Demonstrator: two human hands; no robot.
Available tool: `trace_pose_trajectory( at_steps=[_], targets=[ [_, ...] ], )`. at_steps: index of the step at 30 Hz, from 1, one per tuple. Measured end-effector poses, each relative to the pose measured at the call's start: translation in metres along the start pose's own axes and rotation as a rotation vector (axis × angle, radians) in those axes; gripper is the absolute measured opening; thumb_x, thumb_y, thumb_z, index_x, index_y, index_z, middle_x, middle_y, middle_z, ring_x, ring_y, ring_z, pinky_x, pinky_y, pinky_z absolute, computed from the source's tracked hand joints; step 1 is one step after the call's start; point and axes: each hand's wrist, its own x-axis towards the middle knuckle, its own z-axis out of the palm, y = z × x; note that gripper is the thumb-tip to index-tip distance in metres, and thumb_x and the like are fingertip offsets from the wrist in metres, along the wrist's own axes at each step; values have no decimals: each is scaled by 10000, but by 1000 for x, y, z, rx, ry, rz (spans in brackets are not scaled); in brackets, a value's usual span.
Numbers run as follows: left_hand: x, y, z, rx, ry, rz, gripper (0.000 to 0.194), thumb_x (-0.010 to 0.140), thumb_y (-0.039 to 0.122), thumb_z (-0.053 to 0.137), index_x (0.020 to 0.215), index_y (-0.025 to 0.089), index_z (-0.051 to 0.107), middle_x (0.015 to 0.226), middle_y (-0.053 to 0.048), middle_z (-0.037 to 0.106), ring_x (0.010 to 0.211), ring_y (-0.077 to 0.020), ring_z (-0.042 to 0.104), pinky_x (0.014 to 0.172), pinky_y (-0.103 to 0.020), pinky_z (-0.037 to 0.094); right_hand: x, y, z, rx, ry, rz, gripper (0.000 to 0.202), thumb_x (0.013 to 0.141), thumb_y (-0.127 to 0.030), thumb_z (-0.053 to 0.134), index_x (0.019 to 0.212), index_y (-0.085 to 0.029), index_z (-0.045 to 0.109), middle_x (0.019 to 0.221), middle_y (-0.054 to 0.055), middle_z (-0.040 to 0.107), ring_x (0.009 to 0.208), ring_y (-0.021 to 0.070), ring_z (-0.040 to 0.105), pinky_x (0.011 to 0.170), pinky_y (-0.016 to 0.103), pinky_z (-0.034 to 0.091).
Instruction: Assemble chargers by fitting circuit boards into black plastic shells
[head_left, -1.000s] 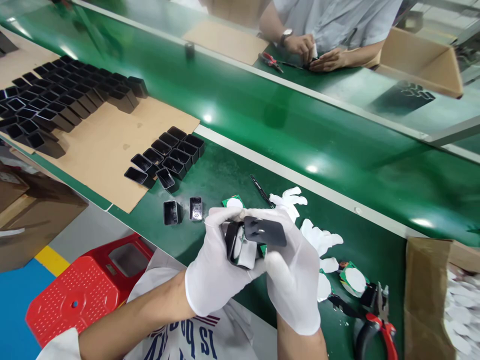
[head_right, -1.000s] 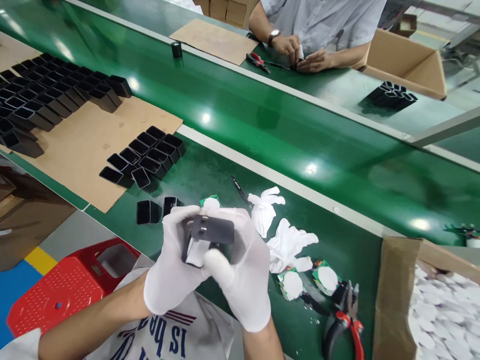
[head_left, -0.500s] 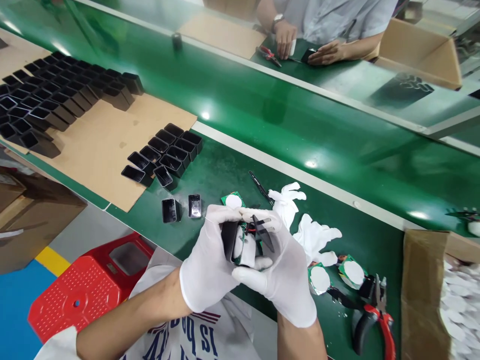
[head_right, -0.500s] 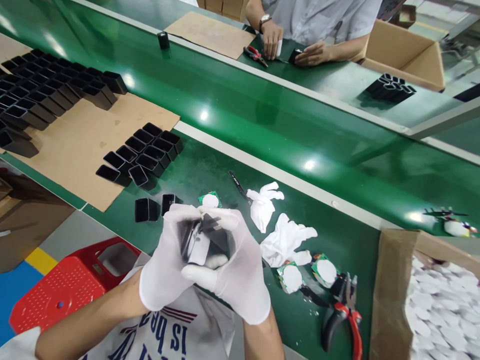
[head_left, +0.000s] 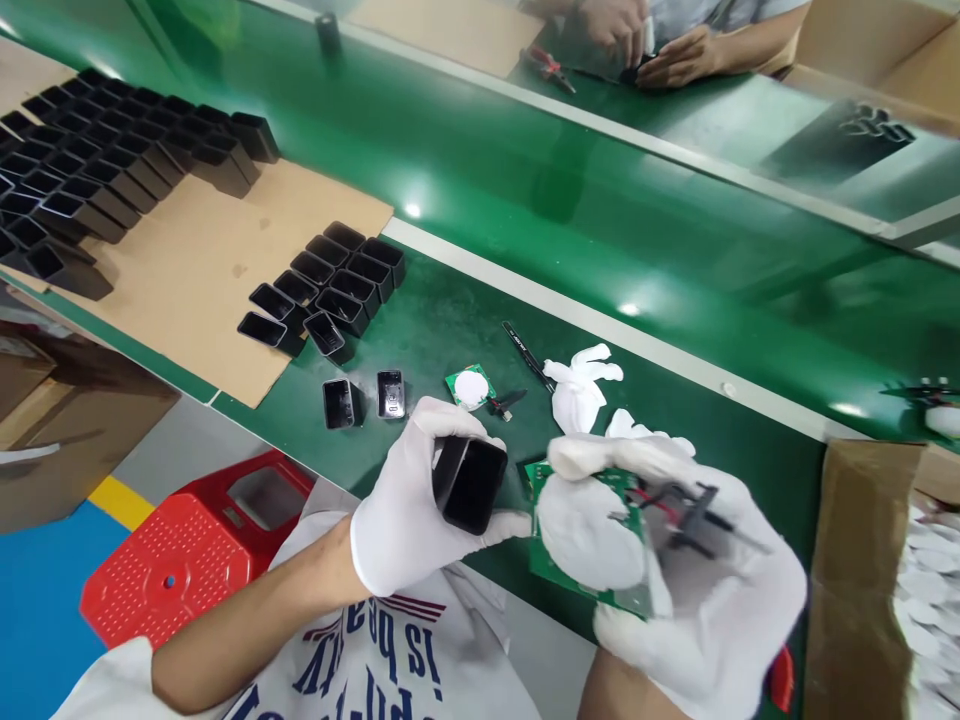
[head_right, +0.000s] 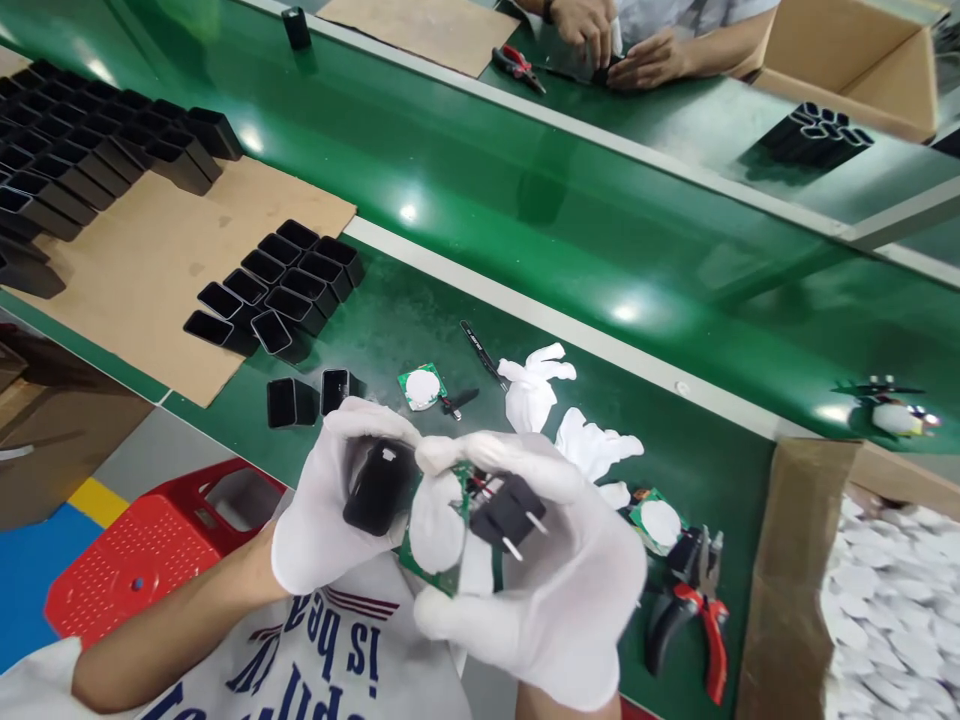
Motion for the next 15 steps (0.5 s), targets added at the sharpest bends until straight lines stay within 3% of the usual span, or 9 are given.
trace_pose_trajectory(
  at_steps=[5,15],
  targets=[
    [-1,3,4,-63,20,76,609,771,49,792,1294,253,557,1162,-56,637,1015,-215,711,891,-389,633,-6,4,6,80,-57,-15,632,710,-333,1045,1276,-284,769,1112,37,866,995,294,834,834,426,709],
    [-6,-2,10,-96,88,107,491,918,133,815,1334,246,581,1217,-69,657,1047,-207,747,895,-374,663,-8,1,15,106,-45,-86,679,697,-355,1058,1307,-270,772,1175,12,857,985,250,796,890,411,683]
  ],
)
